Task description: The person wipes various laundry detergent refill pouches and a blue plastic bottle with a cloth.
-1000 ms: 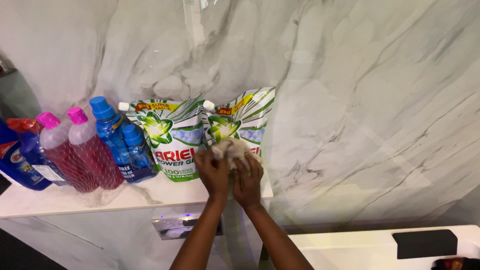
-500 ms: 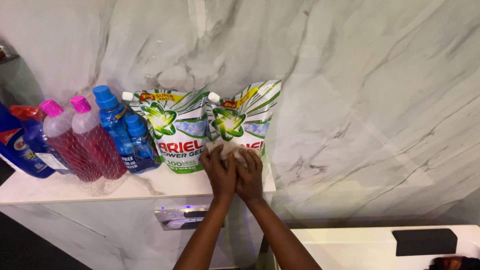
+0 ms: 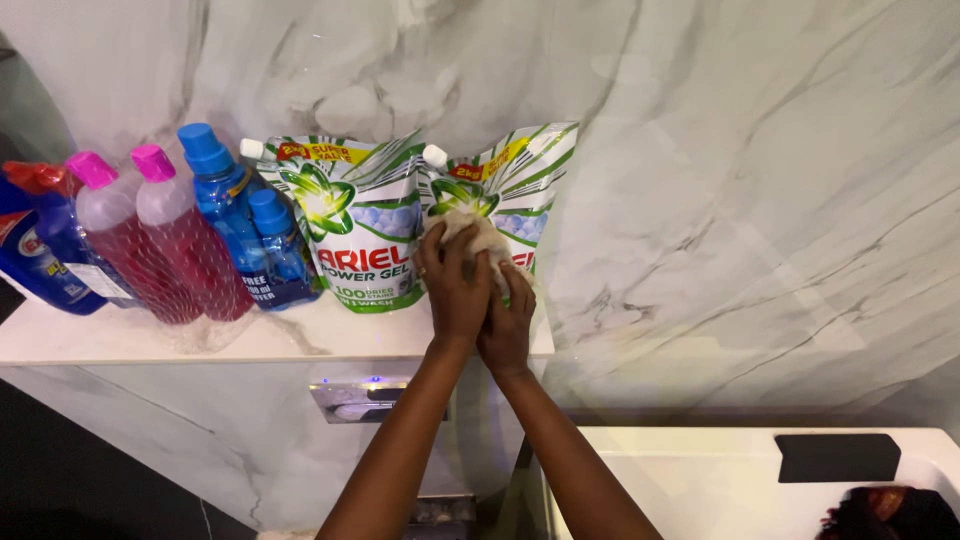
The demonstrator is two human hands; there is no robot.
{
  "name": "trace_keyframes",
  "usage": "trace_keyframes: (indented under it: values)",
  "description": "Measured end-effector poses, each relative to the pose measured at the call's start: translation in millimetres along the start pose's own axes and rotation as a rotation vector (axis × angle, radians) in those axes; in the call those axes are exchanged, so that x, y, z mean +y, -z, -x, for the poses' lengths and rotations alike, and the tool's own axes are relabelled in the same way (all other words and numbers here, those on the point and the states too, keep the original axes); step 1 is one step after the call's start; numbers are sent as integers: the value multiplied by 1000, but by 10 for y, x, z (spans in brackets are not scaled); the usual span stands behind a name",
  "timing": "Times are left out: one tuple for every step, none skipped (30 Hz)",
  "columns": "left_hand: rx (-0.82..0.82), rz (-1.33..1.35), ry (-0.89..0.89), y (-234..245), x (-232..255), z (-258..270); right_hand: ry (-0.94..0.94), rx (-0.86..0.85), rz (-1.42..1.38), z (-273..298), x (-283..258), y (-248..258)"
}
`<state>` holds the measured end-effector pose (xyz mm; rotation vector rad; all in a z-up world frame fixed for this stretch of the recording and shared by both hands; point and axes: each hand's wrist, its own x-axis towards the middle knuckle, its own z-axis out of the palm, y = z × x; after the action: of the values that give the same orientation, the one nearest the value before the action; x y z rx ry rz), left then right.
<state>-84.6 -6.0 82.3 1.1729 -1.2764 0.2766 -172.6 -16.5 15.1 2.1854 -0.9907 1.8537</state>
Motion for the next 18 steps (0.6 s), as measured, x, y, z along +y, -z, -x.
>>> trace_keyframes:
  values:
    - [21, -2, -8, -26, -43, 7, 5, 3, 5, -16, 4, -5]
    - [41, 2, 17, -44, -81, 65, 7, -10, 33, -11, 4, -2]
    - [60, 5, 38, -44, -123, 155, 9, -19, 60, 1, -1, -11]
    - [79, 9, 58, -45, -172, 231, 11, -28, 87, 10, 1, -26]
    - [73, 71, 142, -45, -227, 293, 19, -35, 88, 19, 10, -38]
    - [65, 133, 226, -35, -282, 340, 28, -43, 89, 24, 20, -56]
    - [57, 195, 311, -30, -323, 376, 36, -52, 89, 33, 31, -63]
    - [51, 231, 376, -24, -351, 396, 31, -61, 80, 47, 37, -62]
    - [46, 267, 440, -18, -364, 401, 27, -70, 71, 57, 42, -58]
    - [40, 303, 505, -12, -359, 393, 23, -80, 61, 62, 45, -56]
    - [48, 288, 438, -13, -332, 367, 17, -70, 49, 61, 52, -54]
    - [55, 274, 372, -17, -292, 324, 12, -59, 36, 59, 56, -53]
    - [64, 259, 308, -18, -236, 279, 7, -53, 23, 62, 58, -49]
    - [61, 211, 222, -28, -175, 210, -16, -40, 9, 55, 60, -53]
    - [58, 161, 139, -45, -108, 137, -41, -31, -5, 53, 58, -52]
    - [54, 111, 56, -57, -41, 72, -65, -22, -20, 46, 54, -51]
    - [28, 58, 15, -64, 20, 23, -69, -16, -29, 36, 48, -47]
    - [3, 6, -27, -77, 70, -14, -73, -9, -39, 20, 46, -34]
